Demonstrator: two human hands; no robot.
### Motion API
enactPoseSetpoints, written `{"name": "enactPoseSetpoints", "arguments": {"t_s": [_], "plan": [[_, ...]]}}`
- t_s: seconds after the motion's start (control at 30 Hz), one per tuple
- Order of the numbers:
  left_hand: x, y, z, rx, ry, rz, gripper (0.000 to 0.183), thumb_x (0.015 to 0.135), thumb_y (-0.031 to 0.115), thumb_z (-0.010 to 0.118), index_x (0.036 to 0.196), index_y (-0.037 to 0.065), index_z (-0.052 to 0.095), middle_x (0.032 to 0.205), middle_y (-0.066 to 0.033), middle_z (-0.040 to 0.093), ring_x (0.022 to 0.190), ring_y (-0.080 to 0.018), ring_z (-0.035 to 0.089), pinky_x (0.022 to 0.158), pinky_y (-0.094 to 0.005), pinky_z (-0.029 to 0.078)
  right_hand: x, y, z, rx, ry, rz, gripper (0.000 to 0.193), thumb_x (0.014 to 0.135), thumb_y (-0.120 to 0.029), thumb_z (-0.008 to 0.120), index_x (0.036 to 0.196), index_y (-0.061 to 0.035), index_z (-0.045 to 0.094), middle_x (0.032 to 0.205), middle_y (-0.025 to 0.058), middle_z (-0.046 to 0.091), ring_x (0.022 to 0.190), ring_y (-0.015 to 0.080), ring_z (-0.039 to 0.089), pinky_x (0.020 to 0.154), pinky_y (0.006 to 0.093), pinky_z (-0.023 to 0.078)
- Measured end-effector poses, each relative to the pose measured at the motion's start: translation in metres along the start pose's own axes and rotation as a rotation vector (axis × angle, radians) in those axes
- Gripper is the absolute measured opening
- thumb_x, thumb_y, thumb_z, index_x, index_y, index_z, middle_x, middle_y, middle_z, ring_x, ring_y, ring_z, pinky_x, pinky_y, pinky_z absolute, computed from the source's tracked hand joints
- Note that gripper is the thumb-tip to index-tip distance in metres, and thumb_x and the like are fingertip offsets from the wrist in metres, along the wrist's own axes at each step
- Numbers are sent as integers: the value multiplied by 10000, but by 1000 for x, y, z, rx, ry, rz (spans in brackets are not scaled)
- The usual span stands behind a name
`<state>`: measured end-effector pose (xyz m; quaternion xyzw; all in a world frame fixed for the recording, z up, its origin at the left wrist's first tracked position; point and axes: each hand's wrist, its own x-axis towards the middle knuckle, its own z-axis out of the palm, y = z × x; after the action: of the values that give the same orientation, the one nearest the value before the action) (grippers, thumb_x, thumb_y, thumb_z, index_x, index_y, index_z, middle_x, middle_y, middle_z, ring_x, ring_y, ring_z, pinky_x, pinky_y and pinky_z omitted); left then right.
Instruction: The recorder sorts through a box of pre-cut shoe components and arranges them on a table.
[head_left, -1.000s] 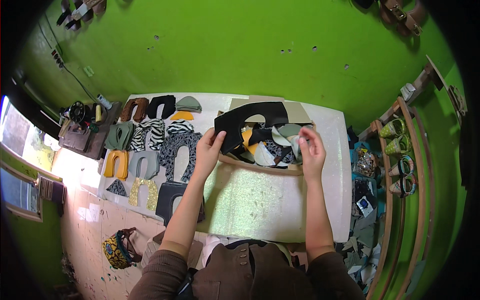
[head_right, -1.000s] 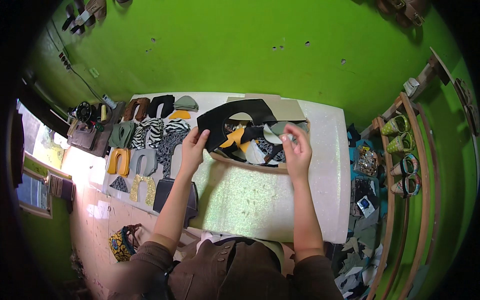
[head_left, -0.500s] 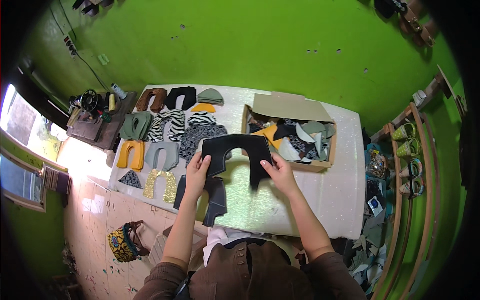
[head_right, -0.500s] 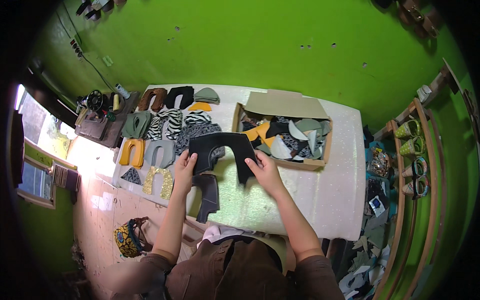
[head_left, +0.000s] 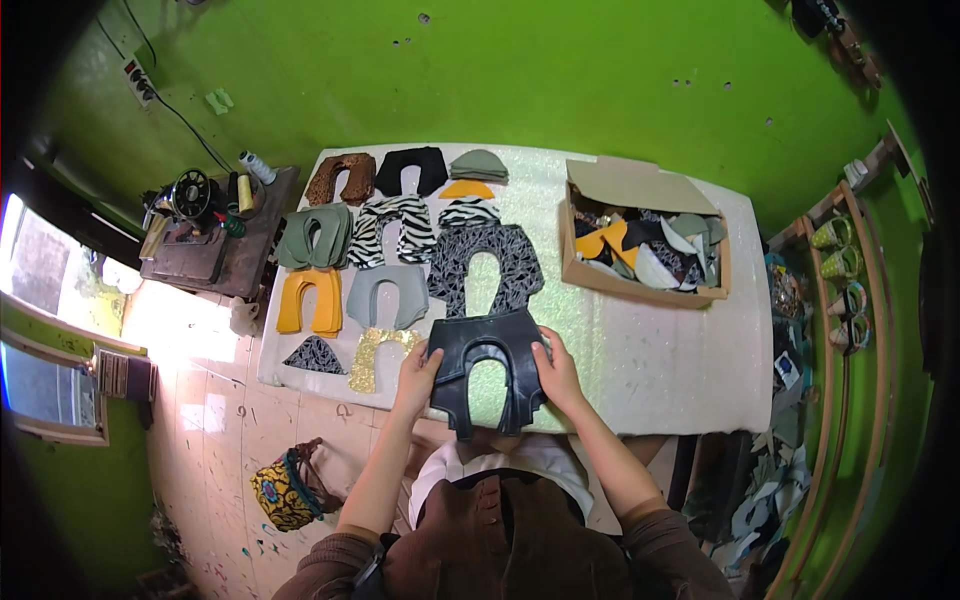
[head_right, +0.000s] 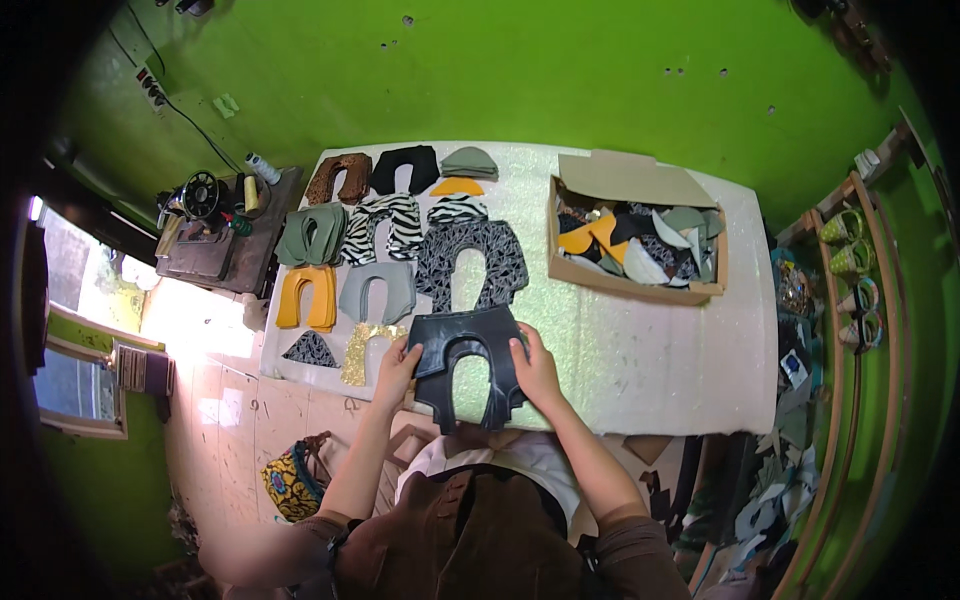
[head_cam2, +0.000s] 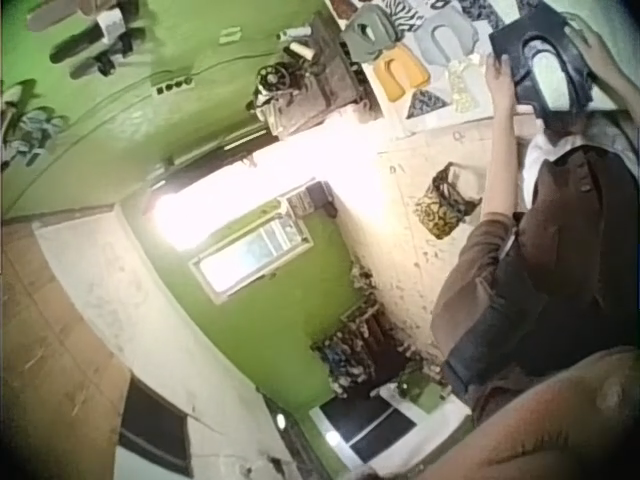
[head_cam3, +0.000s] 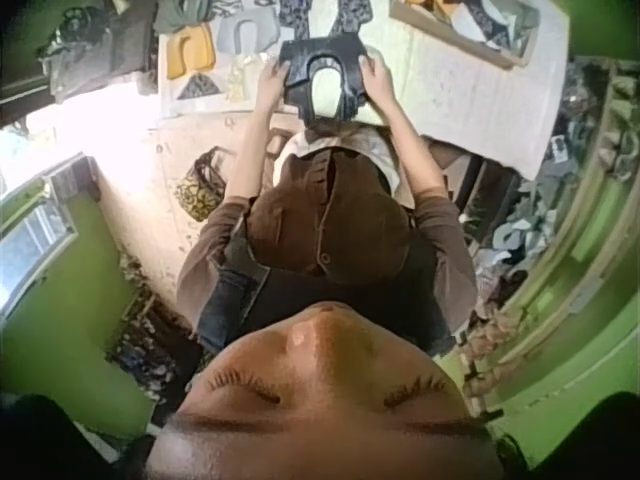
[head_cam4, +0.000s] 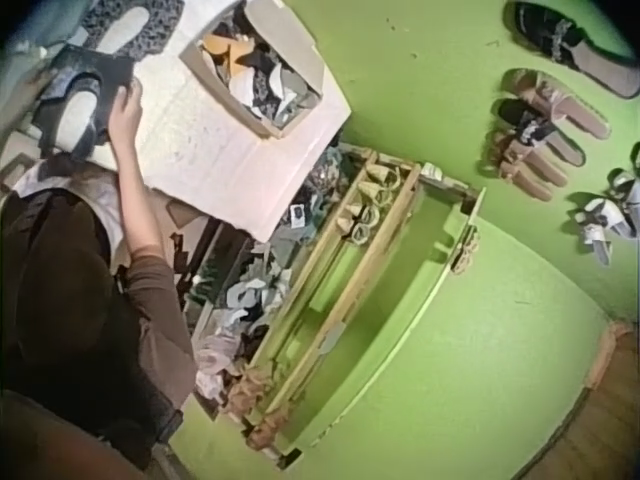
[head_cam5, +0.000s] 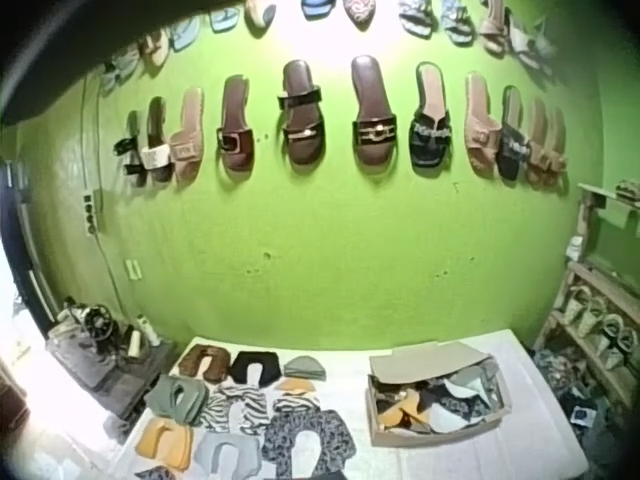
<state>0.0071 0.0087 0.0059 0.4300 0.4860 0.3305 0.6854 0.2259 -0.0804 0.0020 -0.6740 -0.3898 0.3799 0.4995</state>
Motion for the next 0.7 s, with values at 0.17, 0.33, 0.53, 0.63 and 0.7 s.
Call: {"name": "enactPoseSetpoints", "arguments": {"t_s": [0.17,0.33,0.53,0.63,0.7], "plan": [[1,-5,-5,93,-118,-16,263,895,68,516,1136,-38,499,975,-65,608,850,-91,563,739,-214,451,-24,15,13,-106,151,-10,322,928,-201,463,1200,-28,463,827,144,631,720,170,588,641,279,451],[4,-17,-16,201,-208,21,275,882,88,532,1126,-37,513,956,-71,618,819,-92,565,715,-220,453,-36,8,25,-339,293,-19,303,903,-183,500,1174,-47,499,627,85,559,530,138,510,510,289,396],[6,-15,-27,438,-238,49,333,854,104,564,1145,-44,500,989,-134,599,788,-143,588,691,-238,465,-38,0,32,-527,358,-32,295,857,-190,531,1127,-72,531,699,154,602,640,313,593,590,394,456],[-2,0,-20,730,-177,178,410,824,112,580,1182,-54,467,1121,-204,513,924,-258,576,787,-302,466,-39,10,32,-683,420,-204,353,830,-200,556,1145,-46,516,932,197,584,891,327,556,744,397,440],[1,-12,-28,778,-142,301,452,810,123,587,1200,-58,447,1171,-226,461,1004,-312,527,849,-337,438,-42,9,35,-736,428,-175,394,814,-211,571,1159,-36,502,1038,209,529,981,345,494,816,409,404]]}}
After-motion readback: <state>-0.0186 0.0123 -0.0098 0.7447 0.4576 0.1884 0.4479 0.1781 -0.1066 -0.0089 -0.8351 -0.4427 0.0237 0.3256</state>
